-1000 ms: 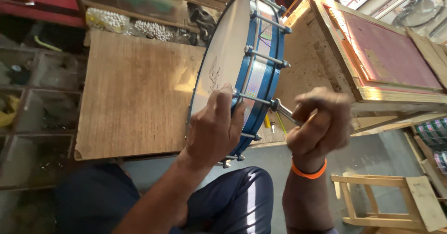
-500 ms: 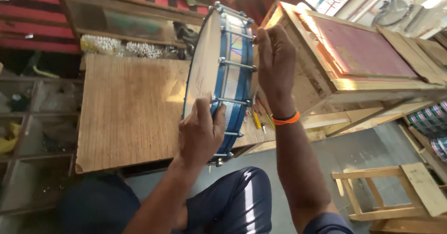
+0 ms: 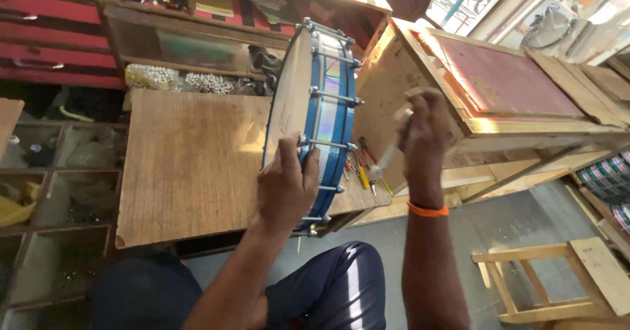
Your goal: The person tightens the lugs on the rim of a drum using a wrench, rotating the drum by hand on a workbench to reach different points.
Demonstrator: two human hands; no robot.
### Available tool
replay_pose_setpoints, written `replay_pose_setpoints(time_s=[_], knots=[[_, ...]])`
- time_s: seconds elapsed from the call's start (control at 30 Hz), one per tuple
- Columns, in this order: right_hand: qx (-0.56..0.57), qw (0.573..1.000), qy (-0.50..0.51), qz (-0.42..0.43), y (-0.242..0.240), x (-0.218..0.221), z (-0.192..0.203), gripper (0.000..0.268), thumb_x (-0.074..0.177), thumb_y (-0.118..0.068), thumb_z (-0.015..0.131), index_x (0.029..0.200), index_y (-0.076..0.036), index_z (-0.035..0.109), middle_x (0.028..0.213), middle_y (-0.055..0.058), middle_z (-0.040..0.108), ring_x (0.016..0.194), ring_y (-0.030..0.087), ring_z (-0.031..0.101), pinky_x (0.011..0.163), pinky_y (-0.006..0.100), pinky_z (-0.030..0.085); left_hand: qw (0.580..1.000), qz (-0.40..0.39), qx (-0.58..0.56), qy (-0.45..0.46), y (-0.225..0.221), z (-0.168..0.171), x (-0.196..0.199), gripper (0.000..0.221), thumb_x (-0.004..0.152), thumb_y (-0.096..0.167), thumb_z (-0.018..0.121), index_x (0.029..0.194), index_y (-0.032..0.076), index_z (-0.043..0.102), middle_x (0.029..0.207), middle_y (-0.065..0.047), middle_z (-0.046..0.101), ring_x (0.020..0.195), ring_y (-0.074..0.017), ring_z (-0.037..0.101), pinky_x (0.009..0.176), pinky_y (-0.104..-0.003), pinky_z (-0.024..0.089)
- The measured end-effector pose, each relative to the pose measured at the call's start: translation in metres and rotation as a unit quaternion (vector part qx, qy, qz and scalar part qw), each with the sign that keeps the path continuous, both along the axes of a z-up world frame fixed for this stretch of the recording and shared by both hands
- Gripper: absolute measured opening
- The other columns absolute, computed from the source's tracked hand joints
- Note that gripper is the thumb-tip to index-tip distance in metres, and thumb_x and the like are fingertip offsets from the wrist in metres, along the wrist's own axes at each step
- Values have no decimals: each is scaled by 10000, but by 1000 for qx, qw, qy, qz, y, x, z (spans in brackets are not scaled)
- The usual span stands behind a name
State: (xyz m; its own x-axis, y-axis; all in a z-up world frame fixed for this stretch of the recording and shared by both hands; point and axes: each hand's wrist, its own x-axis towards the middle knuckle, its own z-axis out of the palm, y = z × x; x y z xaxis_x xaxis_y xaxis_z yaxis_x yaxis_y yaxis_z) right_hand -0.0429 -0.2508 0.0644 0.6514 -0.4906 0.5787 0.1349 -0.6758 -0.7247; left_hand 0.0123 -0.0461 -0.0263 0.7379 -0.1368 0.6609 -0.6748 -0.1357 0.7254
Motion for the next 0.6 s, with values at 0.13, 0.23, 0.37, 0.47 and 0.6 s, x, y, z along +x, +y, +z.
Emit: replay_pose_setpoints(time_s=[0.13,0.23,0.37,0.47,0.6], knots=[[263,961,2,80,-25,-35,-60,189,1074,-323,493,1112,-144,535,717,1,455,572,85,415,458,240,341,1000,-1,3,-5,0,5,7,325,1013,198,652,1230,26,482,890,-214,723,752,-379,750,611,-465,592],[330,908,249,69,-1,-75,-139,399,837,-344,656,1183,-176,550,791,-21,455,619,93,425,501,269,350,1000,-3,-4,-10,-4,10,15,318,1021,194,645,1224,24,468,912,-225,719,779,-389,751,619,-463,598],[506,788,343,75,57,-133,-216,311,925,-372,680,1125,-138,633,732,-50,421,590,62,402,507,224,357,1000,1,-14,13,-9,11,19,329,1012,191,664,1228,33,472,929,-242,727,832,-446,733,659,-506,579],[496,731,426,194,80,-150,-228,263,943,-371,676,1096,-167,608,714,-50,433,573,43,397,469,202,294,1000,5,-17,4,-11,17,30,332,1016,182,661,1234,31,462,975,-262,727,878,-469,724,697,-520,579],[442,706,427,351,104,-152,-244,319,1035,-344,679,1216,-121,542,835,-17,463,685,51,458,563,200,369,1000,-5,-14,12,-16,25,39,332,1020,177,652,1231,19,450,990,-280,721,889,-477,718,698,-528,575]])
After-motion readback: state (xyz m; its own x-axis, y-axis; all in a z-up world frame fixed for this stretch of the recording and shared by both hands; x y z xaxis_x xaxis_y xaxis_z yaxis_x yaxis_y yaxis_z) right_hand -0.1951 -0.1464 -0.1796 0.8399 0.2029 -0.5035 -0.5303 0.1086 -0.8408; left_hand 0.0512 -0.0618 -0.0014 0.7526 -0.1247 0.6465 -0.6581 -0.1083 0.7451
